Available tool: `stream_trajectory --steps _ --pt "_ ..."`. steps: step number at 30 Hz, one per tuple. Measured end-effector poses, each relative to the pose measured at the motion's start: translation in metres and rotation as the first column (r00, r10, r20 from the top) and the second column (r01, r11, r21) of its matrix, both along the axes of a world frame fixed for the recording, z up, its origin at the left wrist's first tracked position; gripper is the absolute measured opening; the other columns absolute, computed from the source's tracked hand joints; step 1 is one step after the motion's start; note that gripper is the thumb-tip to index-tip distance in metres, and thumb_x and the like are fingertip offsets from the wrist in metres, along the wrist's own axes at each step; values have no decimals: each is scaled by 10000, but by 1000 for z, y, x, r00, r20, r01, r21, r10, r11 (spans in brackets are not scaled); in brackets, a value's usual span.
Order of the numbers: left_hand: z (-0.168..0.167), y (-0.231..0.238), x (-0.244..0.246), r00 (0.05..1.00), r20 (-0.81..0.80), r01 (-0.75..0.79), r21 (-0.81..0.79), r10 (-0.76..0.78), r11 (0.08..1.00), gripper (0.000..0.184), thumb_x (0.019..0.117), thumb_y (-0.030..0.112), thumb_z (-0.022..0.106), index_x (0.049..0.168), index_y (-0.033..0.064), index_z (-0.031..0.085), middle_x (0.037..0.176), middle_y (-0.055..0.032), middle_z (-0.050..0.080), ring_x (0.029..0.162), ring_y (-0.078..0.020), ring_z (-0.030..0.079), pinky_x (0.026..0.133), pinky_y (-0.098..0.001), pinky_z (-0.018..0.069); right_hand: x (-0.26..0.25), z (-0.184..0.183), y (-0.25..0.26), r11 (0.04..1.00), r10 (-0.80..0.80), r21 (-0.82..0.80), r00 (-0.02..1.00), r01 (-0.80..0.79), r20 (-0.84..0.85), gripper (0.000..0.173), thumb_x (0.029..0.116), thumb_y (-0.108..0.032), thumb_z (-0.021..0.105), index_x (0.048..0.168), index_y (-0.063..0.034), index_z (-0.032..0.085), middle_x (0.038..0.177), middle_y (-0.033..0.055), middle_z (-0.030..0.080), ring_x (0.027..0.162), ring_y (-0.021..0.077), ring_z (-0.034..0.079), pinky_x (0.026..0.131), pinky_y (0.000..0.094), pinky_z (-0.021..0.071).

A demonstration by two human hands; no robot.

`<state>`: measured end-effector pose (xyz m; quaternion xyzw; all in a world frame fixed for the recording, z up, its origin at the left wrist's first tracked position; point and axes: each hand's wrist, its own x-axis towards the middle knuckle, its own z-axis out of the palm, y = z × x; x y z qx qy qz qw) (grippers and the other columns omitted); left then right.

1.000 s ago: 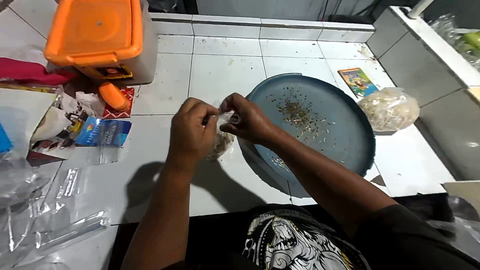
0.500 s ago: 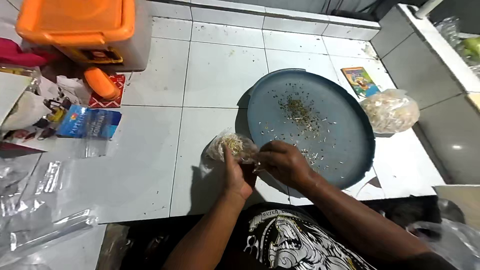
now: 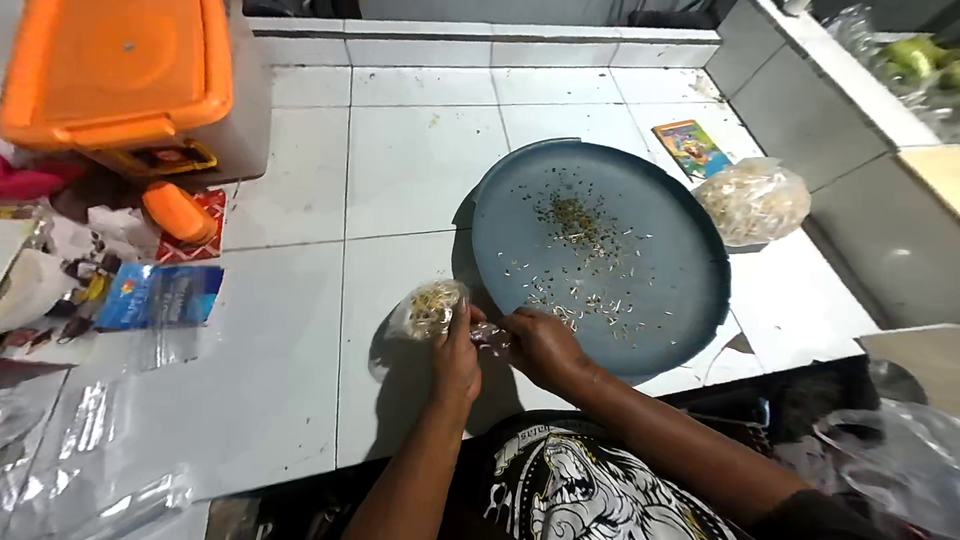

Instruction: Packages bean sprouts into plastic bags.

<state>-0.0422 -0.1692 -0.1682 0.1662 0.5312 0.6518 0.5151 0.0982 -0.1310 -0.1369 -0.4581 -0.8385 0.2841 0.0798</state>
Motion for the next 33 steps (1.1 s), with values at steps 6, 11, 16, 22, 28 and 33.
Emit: stream_trajectory --steps 6,11,16,22,28,33 --pt "11 3 9 756 -653 173 126 -49 977 325 1075 176 454 1116 -95 631 922 -60 659 812 -30 636 766 -225 564 27 11 -5 881 -228 -435 640 -184 -734 344 1087 -194 452 1113 58 685 1270 126 617 1105 115 614 970 297 525" --pt "53 32 60 739 -666 270 158 -99 950 357 1101 150 423 1189 -158 582 957 -65 659 829 37 616 805 -189 546 61 29 -1 948 27 280 836 153 -548 348 951 -91 681 1296 -50 709 1372 228 606 1293 340 573 1111 466 478" --pt "63 53 104 810 -347 566 250 -473 785 276 1107 177 376 970 98 603 676 78 622 518 -31 571 493 -196 526 126 39 10 888 -158 367 933 278 -324 184 1006 -198 641 1005 -39 734 1030 151 687 1023 307 670 913 454 568" --pt "51 77 161 643 -201 756 318 -739 572 259 1082 170 453 956 95 667 687 15 650 570 -72 600 548 -233 539 191 36 -4 930 -329 -183 501 318 -801 348 1087 -224 499 1043 62 693 1221 158 617 1026 178 639 905 349 555" --pt "39 95 204 626 -118 763 298 -771 574 239 1079 157 486 977 66 683 687 -11 654 535 -64 582 514 -217 525 220 25 0 785 -388 238 754 572 -530 320 1024 -199 624 1301 -57 698 1118 193 657 1015 284 653 925 401 561" --pt "31 115 208 474 -54 846 305 -879 438 269 1081 224 465 959 99 671 669 -12 625 529 -85 569 516 -255 524 239 11 6 801 -555 -78 687 594 -469 382 1103 -281 428 1093 15 668 1035 167 667 968 265 666 894 430 552"
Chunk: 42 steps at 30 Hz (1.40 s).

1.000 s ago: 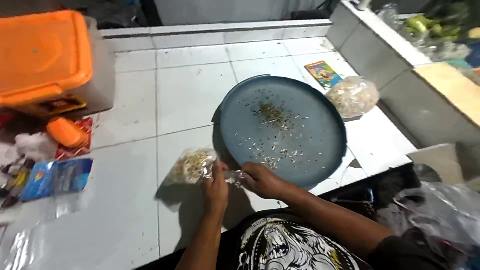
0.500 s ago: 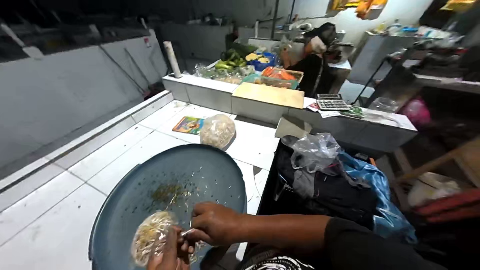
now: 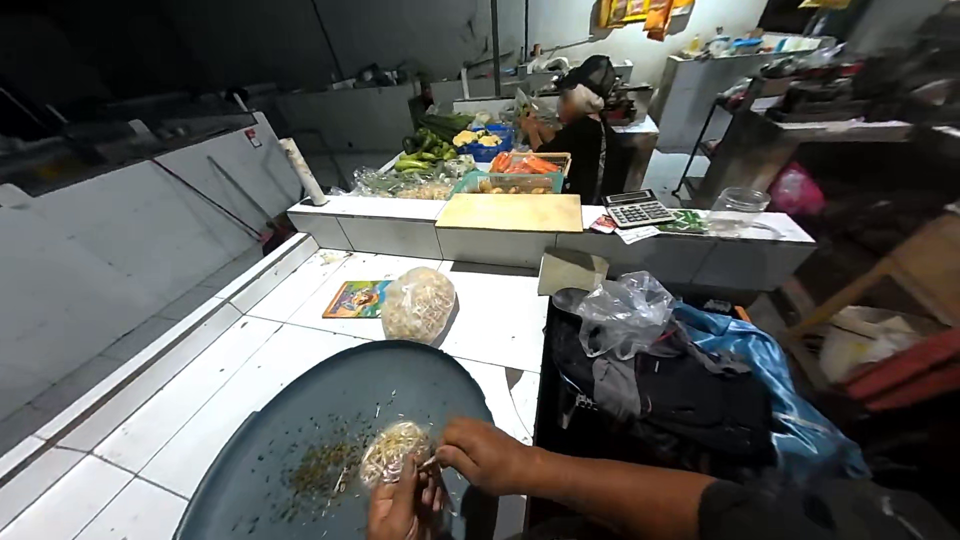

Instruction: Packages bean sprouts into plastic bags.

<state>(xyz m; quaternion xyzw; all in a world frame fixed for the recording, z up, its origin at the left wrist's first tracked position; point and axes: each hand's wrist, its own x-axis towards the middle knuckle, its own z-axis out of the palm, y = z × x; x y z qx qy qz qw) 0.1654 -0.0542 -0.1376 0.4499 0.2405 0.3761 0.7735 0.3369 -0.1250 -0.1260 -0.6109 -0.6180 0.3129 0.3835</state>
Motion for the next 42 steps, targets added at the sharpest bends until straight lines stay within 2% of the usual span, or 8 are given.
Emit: stream_trajectory --steps 5,10,14,22,28,32,38,42 --pt "11 30 -12 980 -131 162 113 -147 980 210 1043 175 497 987 117 691 735 -7 676 591 -81 610 560 -256 543 3 3 1 986 -76 -164 769 -38 -635 267 1094 -229 492 1215 -6 575 939 81 642 736 150 652 701 346 598" --pt "46 60 -22 625 -776 553 515 81 655 248 1005 234 545 994 15 660 786 -84 660 696 -204 655 668 -434 569 5 9 16 934 -56 345 992 93 -114 155 983 -129 679 1043 -7 754 941 89 745 852 135 705 824 305 595" --pt "88 40 -4 213 -838 771 460 503 440 284 1008 234 566 1116 -9 665 1099 -232 681 984 -421 697 816 -615 572 -1 8 35 853 -34 519 986 -57 163 117 956 -61 674 1050 -30 738 986 108 729 973 222 697 934 369 570" --pt "43 34 9 594 -422 500 861 685 97 150 943 29 598 1025 11 722 1015 -228 656 847 -384 698 674 -520 599 9 33 40 983 -86 163 996 89 -23 252 1055 -157 532 1142 -6 714 1072 149 718 1031 227 685 970 375 537" --pt "29 29 14 658 -503 484 853 561 198 178 900 18 635 1057 4 718 1106 -226 649 927 -368 693 761 -512 608 6 25 40 973 -230 -17 966 230 -115 253 1016 -214 624 1173 -46 729 1074 98 749 1001 175 710 948 377 560" --pt "22 37 10 725 -548 469 837 417 284 190 920 99 601 1022 -22 707 1011 -179 658 904 -298 673 808 -464 585 2 20 32 956 -258 136 965 261 -36 206 998 -162 630 1094 -24 750 1020 110 758 977 194 721 926 372 566" --pt "16 51 1 835 -550 393 591 -5 704 201 942 61 560 1110 -17 639 935 -78 700 715 -153 689 640 -332 619 10 5 22 905 -56 425 986 -15 156 323 913 -91 705 1232 -46 721 1111 118 743 1091 265 681 1028 418 518" --pt "11 52 -1 786 -618 459 565 -16 686 177 895 50 572 1054 -4 629 929 -77 687 746 -162 685 678 -356 614 10 3 18 923 -79 386 982 6 172 478 878 -92 773 1345 -92 672 1104 106 752 1028 284 678 991 442 518"
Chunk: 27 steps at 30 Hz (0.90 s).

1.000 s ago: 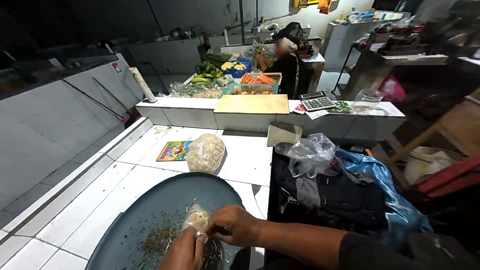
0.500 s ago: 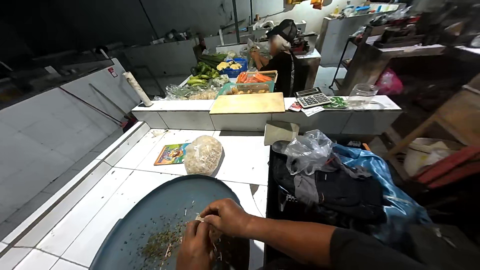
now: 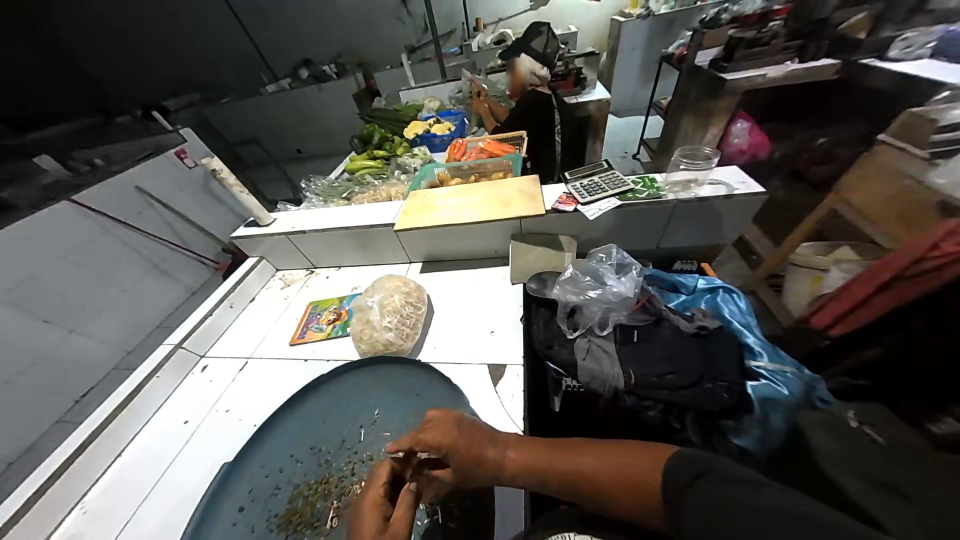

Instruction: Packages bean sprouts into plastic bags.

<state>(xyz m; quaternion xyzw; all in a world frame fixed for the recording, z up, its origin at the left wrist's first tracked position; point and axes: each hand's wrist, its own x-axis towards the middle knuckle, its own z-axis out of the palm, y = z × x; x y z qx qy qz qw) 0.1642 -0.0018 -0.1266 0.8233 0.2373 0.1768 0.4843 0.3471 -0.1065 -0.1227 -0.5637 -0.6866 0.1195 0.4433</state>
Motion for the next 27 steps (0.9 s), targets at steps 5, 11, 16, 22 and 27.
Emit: stream_trajectory --steps 5,11,16,22,27 --pt "-7 -17 5 967 165 -178 -109 194 978 210 908 -3 571 1116 -33 577 895 -79 674 700 -148 680 637 -318 615 -8 -8 4 992 -123 2 991 123 47 435 930 -152 717 1359 -115 659 1042 98 748 958 279 677 918 426 541" --pt "-8 -39 20 827 210 -453 -302 522 839 380 898 -54 599 1259 -51 482 998 -116 627 703 -138 675 607 -306 615 -9 -11 17 989 -128 -84 983 118 -133 322 913 -157 669 1223 -70 654 996 83 727 983 277 668 938 487 522" --pt "-16 -38 22 831 242 -465 -191 501 864 356 877 -22 619 1211 -51 498 942 -87 638 697 -113 669 604 -289 608 7 -21 35 962 107 -170 868 -213 -485 246 905 -2 600 1141 52 555 964 164 649 825 216 643 747 388 549" --pt "-20 -29 7 898 130 -441 270 421 856 132 914 65 616 996 -2 695 851 -71 702 716 -106 673 683 -308 591 9 -17 36 940 76 -281 924 -191 -374 302 950 -140 711 1174 30 602 1030 163 692 905 244 692 853 434 576" --pt "0 -27 -7 940 -133 -244 384 314 891 190 931 124 639 1053 0 715 925 -123 707 759 -212 687 721 -428 599 -5 -15 30 935 -18 -349 973 -66 -231 296 984 -261 684 1200 -60 653 1066 105 711 1010 255 676 960 505 522"
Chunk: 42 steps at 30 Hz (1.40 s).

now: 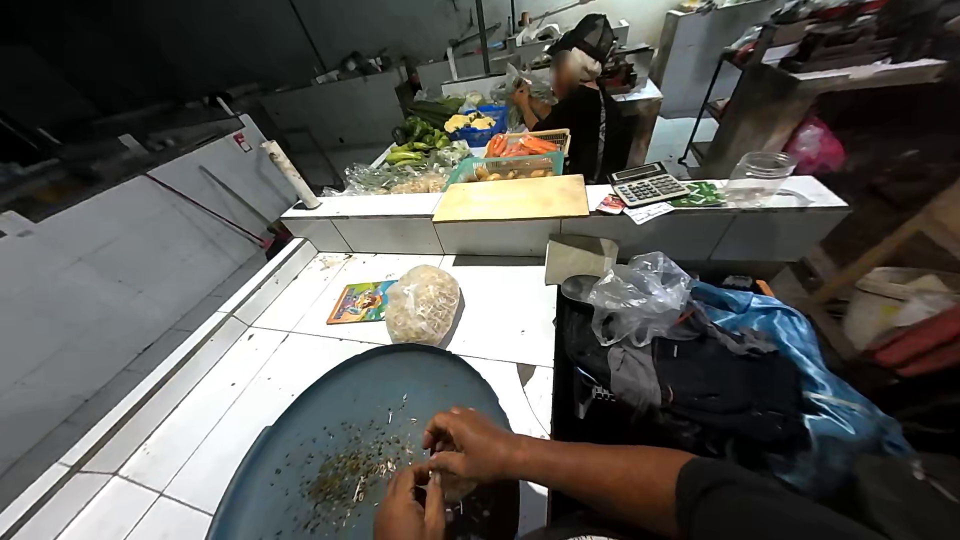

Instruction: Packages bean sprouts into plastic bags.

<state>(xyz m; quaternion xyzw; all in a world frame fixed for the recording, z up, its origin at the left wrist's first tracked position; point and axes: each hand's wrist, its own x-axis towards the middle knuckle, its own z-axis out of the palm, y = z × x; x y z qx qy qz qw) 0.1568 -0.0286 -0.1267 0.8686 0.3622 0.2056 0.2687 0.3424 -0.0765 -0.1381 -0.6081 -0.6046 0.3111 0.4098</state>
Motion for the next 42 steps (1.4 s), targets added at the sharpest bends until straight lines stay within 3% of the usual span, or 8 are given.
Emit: stream_trajectory --steps 6,14,21,24,29,34,38,42 --pt "-6 9 1 991 132 6 -48 1 999 142 934 116 595 917 19 697 800 -62 674 711 -124 648 679 -330 566 1 -18 1 977 63 200 994 -80 89 233 1024 -166 593 1180 -130 763 1090 47 757 1094 234 657 1043 474 452" --pt "-4 -5 7 897 416 -81 -173 147 982 72 921 36 564 897 3 624 686 -12 613 541 -69 590 509 -245 533 -9 -37 -2 923 -61 383 969 -37 239 242 1023 -331 590 1071 -168 762 1226 64 688 1240 289 582 997 531 484" --pt "7 15 -16 995 -83 43 -138 -55 989 382 1025 364 540 917 21 669 696 -70 616 622 -193 611 610 -439 541 -21 -45 -4 927 12 366 982 -82 190 278 1023 -248 527 1107 -109 753 1305 43 699 1374 293 525 1125 577 392" --pt "-2 24 -18 993 -49 90 -218 -103 972 363 1038 306 493 832 48 643 629 -35 568 564 -158 567 561 -390 501 -22 -49 -2 930 7 359 981 -77 192 273 1042 -250 527 1088 -106 754 1316 44 693 1383 291 515 1132 569 389" --pt "-12 11 -10 887 417 152 -665 195 731 285 1028 116 400 799 98 569 597 27 534 474 -66 498 456 -233 453 -23 -52 0 930 -2 363 989 -54 151 295 1066 -284 498 1091 -127 747 1333 37 679 1380 263 516 1133 549 397" --pt "7 0 6 648 552 193 -786 525 588 335 1053 159 304 807 145 531 542 42 496 426 -68 480 423 -227 449 -24 -57 3 918 -79 396 982 6 169 300 1059 -333 507 1053 -179 764 1342 -11 671 1361 219 527 1108 519 421" --pt "30 4 10 660 583 84 -684 474 725 303 1042 129 357 808 104 548 596 24 530 461 -68 515 438 -208 473 -19 -36 9 920 -71 390 995 41 64 291 1038 -301 529 1017 -136 768 1278 20 699 1268 213 590 1037 486 479" --pt "29 24 -19 862 488 -91 -116 137 989 285 1029 312 560 997 44 654 832 15 651 698 -56 626 622 -232 557 1 20 13 978 -44 183 956 101 -289 286 1044 -126 492 1091 24 731 1126 113 734 1060 145 681 973 339 546"
